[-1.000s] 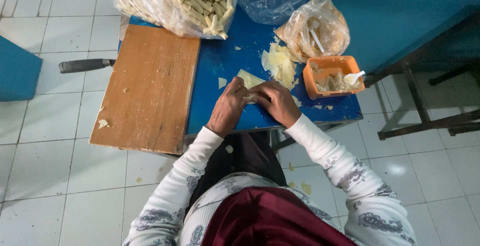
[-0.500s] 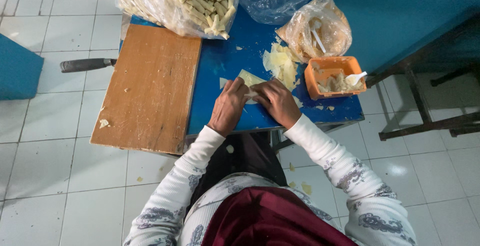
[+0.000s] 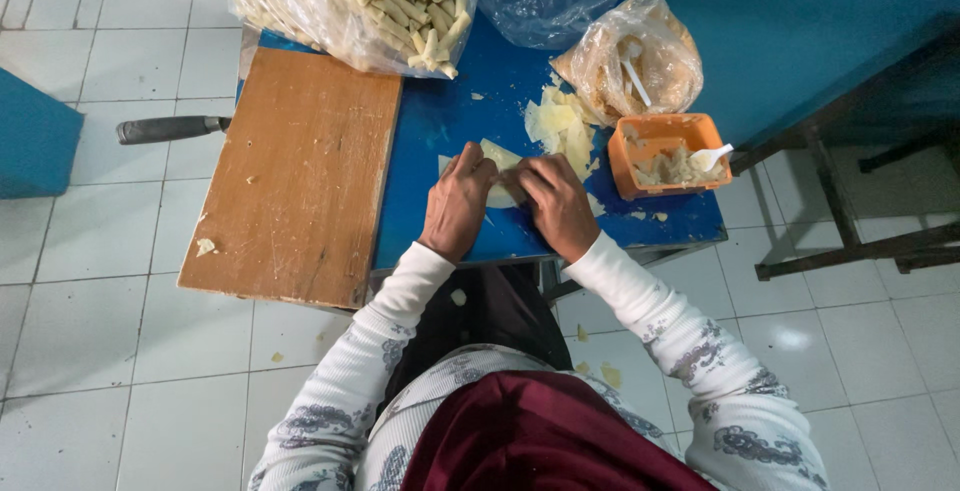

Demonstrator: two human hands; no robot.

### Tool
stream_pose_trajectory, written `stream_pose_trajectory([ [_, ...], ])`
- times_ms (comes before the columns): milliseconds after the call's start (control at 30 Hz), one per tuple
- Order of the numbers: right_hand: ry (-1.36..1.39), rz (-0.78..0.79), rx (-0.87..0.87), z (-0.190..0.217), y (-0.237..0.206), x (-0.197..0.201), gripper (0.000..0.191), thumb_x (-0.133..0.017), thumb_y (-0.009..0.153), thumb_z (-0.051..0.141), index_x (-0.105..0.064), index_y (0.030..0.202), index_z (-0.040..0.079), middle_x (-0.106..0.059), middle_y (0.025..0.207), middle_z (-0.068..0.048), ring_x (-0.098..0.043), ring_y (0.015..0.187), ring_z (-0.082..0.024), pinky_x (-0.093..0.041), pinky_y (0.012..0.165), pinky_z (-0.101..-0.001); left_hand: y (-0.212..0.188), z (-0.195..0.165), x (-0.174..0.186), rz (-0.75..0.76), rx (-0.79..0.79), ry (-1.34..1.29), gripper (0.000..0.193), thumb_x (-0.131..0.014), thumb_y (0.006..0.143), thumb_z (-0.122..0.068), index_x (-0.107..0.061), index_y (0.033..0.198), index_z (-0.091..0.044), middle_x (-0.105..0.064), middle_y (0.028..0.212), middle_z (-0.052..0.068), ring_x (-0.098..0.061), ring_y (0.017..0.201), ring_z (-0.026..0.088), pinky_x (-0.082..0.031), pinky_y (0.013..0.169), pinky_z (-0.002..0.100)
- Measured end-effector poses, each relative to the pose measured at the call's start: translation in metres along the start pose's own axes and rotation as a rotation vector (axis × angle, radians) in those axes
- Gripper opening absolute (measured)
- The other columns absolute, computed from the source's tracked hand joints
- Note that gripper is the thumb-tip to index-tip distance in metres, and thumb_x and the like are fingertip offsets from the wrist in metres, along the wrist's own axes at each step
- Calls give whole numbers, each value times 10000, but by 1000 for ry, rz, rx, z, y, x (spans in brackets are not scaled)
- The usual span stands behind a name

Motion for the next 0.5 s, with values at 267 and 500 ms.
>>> stream_pose_trajectory([
  [267,-59,90,38,-11,11,-19,353,-659,857,-42,-719,1199,22,-659,1171,-124,-590,1098,-308,-514,974,-398,-14,3,7,-109,19,-75,438,-754,764,18,-571,1158,76,-506,1159,203,-573,1050,398,-519,834,442],
  [500,328,158,-296,-65,41,-17,240,-749,930,108,-751,1165,59,-758,1022,-76,-720,775,-162,-569,712,-318,-17,5,10,-180,115,2,487,-849,711,-47,-569,1097,47,-495,1123,192,-513,1034,394,-455,879,464],
])
Point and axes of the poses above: each hand's wrist, its own y-axis towards the middle knuckle, its own x-axis out of the back of the hand, z = x × y, the point moved 6 cm from there along y, towards the middle knuckle
